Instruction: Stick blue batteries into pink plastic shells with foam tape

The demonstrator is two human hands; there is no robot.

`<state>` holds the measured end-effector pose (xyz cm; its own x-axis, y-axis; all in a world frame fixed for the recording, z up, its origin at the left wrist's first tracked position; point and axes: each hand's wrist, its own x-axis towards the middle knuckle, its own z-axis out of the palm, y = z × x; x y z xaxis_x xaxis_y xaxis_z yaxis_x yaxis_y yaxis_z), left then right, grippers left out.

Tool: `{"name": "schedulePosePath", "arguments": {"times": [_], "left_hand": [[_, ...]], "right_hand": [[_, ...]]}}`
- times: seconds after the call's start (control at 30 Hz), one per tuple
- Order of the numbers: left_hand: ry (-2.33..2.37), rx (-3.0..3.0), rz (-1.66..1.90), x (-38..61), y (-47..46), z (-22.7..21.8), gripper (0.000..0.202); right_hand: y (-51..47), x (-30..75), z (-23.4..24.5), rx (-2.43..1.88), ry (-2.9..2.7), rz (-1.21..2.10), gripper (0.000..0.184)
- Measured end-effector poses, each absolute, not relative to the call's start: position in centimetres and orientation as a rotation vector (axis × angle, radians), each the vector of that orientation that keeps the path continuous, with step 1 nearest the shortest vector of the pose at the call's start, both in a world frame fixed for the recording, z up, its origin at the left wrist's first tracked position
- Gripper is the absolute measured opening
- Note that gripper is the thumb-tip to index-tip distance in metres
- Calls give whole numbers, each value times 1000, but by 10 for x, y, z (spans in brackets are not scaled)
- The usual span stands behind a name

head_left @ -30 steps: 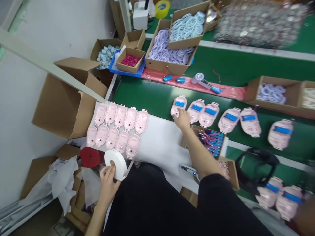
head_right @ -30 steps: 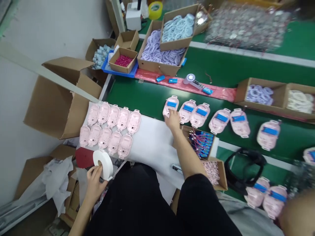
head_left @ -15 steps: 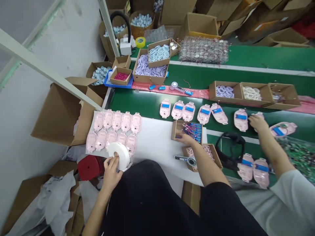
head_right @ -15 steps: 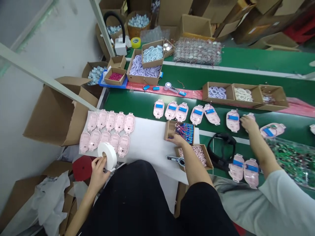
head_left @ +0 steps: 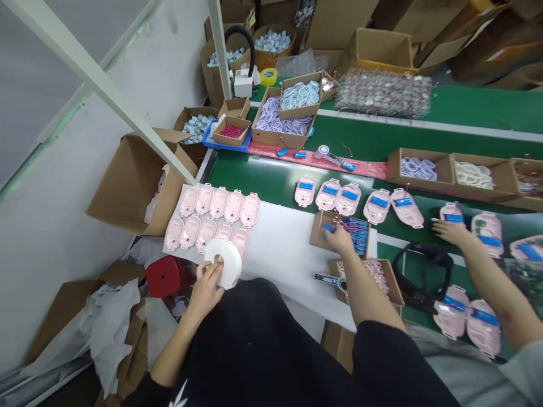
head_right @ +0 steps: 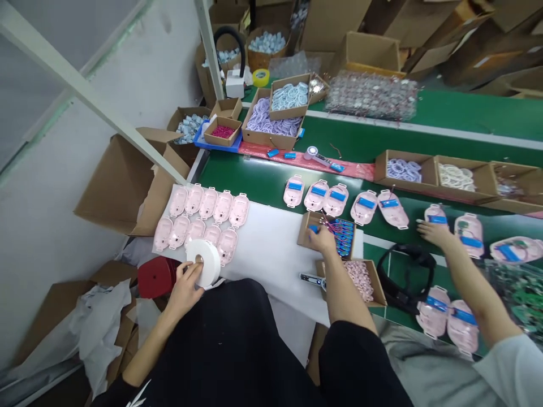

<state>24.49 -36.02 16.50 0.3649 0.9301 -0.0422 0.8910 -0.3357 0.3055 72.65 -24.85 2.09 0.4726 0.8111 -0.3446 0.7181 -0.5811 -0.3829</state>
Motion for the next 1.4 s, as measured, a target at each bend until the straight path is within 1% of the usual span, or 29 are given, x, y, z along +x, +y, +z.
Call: {"name": "schedulePosePath", "arguments": {"times": [0.07, 0.13, 0.2, 0.27, 0.33, 0.4, 0.5, 0.57, 0.63, 0.7, 0.83, 0.97, 1.03, 1.1, 1.17, 1.27, 1.33, 1.4], "left_hand": [[1567, 2363, 209, 245, -357, 163, 66], [1503, 2378, 220, 247, -352, 162, 67], [1433, 2403, 231, 251, -346, 163, 69], [1362, 2434, 220, 254, -341, 164, 71], [1301, 2465, 196, 257, -337, 165, 72], [1251, 2503, 184, 259, -334, 167, 72], [1208, 2565, 202, 260, -332, 170, 72], [1212, 2591, 211, 259, -331, 171, 73], [1235, 2601, 212, 257, -332, 171, 74], [1260, 2604, 206, 255, -334, 172, 75], [1322, 2600, 154, 249, -337, 174, 74], [1360, 2585, 95, 247, -341, 175, 72], [1376, 2577, 65, 250, -341, 178, 72], [1402, 2578, 36, 254, -340, 181, 71], [1402, 2581, 15, 254, -339, 185, 70], [1305, 2573, -27, 242, -341, 185, 75], [1283, 2531, -59, 224, -347, 180, 75], [1408, 2441, -58, 199, -355, 171, 69]], "right_hand": [[-263, 713, 39, -2237, -895, 916, 37], [-285, 685, 61, -1731, -462, 1142, 47], [-309, 646, 85, -1328, -260, 1313, 56], [-332, 605, 109, -1147, -220, 1402, 58], [-347, 567, 131, -1092, -232, 1427, 59], [-355, 540, 148, -1148, -293, 1398, 55], [-358, 516, 165, -1399, -495, 1209, 42], [-359, 509, 170, -1547, -628, 1070, 39], [-361, 503, 171, -1609, -691, 1009, 42], [-364, 498, 168, -1609, -706, 1025, 45], [-370, 484, 157, -1546, -681, 1215, 49], [-369, 467, 142, -1413, -538, 1428, 58], [-367, 458, 133, -1352, -414, 1415, 59], [-363, 452, 125, -1291, -298, 1383, 54], [-351, 454, 116, -1228, -218, 1421, 49], [-316, 467, 100, -1147, -170, 1382, 46], [-286, 471, 84, -1151, -213, 1263, 48], [-261, 464, 65, -1252, -350, 1254, 55]]}}
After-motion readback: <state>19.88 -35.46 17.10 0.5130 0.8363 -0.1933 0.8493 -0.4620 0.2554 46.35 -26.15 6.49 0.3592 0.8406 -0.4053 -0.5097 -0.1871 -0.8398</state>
